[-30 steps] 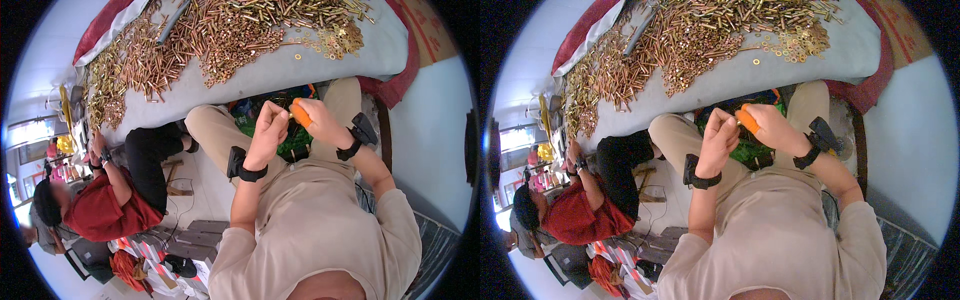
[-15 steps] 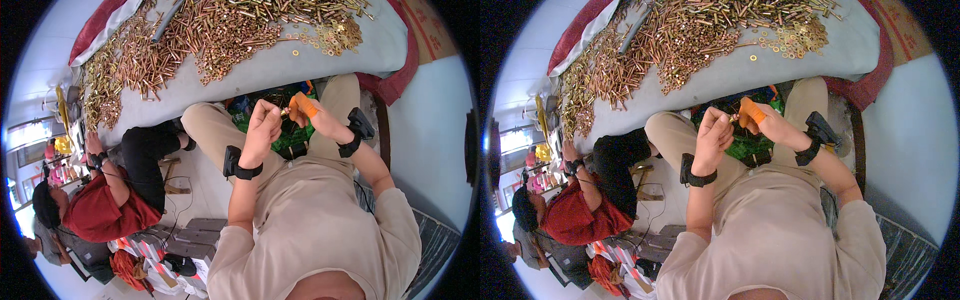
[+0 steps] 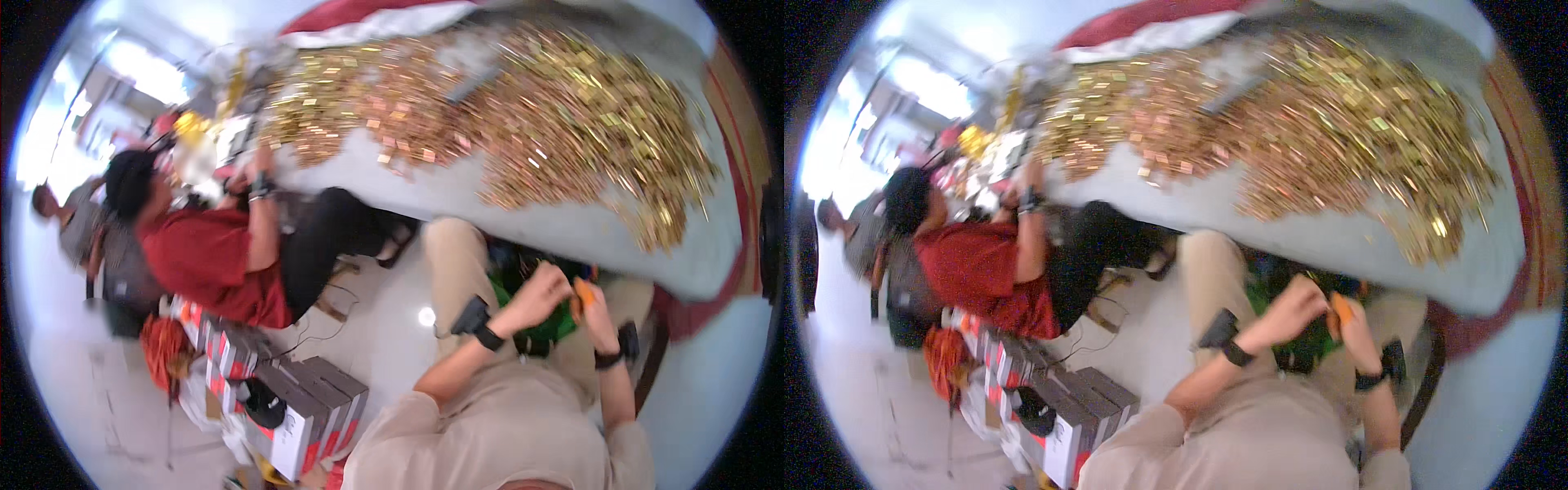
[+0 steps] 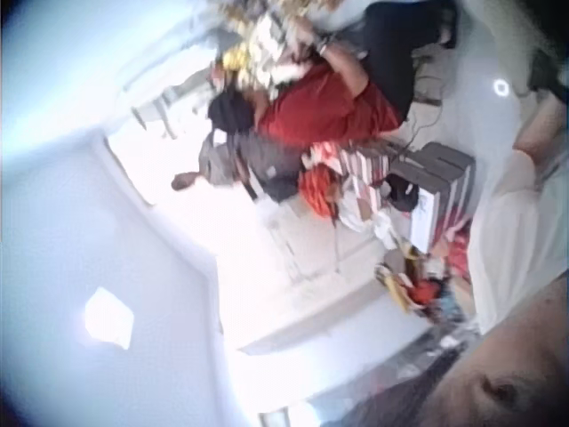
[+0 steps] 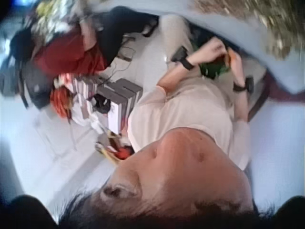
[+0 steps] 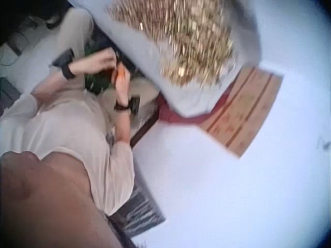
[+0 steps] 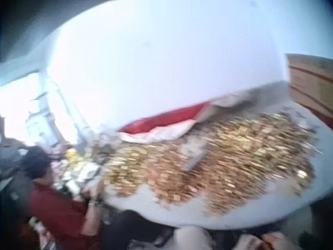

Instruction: Assembling washers and nuts onto bolts.

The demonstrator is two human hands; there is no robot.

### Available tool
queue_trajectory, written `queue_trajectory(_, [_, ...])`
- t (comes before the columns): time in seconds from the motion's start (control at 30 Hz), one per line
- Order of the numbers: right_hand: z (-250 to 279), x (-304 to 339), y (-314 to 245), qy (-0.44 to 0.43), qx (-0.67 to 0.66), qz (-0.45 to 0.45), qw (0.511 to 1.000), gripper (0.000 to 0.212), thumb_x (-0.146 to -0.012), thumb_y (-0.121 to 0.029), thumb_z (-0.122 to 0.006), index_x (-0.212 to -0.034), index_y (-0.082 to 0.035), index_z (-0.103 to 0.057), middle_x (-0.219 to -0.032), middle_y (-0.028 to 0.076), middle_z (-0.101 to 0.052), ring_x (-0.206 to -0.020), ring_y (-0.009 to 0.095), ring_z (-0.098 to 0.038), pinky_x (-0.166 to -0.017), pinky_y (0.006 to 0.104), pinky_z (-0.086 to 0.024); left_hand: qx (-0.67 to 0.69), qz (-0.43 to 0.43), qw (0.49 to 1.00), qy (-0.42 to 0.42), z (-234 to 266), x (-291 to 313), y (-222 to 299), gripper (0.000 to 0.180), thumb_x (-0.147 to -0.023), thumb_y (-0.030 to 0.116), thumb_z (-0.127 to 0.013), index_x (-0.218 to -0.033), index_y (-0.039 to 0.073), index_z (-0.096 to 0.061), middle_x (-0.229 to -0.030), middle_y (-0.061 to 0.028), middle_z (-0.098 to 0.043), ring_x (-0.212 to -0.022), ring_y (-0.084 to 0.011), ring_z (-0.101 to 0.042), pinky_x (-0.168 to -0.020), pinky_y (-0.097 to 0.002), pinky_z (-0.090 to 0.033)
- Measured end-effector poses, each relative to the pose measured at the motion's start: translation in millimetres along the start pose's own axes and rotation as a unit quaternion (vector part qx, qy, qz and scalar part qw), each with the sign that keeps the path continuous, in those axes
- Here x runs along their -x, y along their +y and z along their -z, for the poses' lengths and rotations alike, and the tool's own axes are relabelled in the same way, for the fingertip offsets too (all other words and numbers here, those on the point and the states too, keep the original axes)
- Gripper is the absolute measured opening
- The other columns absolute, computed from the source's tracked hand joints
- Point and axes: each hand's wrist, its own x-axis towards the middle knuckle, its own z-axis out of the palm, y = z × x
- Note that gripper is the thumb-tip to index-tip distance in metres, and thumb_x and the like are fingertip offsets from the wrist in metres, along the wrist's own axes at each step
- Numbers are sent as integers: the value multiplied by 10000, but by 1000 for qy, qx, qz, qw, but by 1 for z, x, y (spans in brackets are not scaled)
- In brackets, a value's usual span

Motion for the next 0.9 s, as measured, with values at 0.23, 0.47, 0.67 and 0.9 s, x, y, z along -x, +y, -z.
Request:
queue_trajectory(0.23, [8,-18,18,23,-7,-29,999,360,-938,-280,-404,-626,-101,-409,-470,-17,-348,-360,86,-321,-353,237,-260,-4,13,994,112,13,4,2,182,-828,106,-550,-947,12,-449,-943,-138,-391,-866,-258,-437,-786,-314,-392])
queue_trajectory(0.47, [21,-41,30,-22,121,3,992,315,-928,-247,-432,-673,-65,-459,-494,-4,-418,-365,85,-388,-337,231,-282,38,101,986,124,24,4,-3,138,-864,127,-510,-909,5,-463,-888,-104,-425,-812,-200,-458,-741,-301,-403])
queue_trajectory(0.67, [12,-37,21,-14,120,10,993,338,-931,-264,-435,-658,-65,-452,-496,-7,-418,-369,85,-389,-351,231,-290,56,110,988,94,21,3,0,149,-870,148,-507,-907,8,-471,-879,-95,-431,-823,-193,-459,-753,-299,-398])
queue_trajectory(0.9, [15,-31,23,-10,132,11,991,366,-930,-276,-435,-631,-65,-441,-492,4,-419,-361,96,-386,-348,235,-292,47,100,989,95,19,6,1,150,-870,152,-510,-897,8,-475,-857,-93,-444,-805,-187,-467,-726,-295,-404])
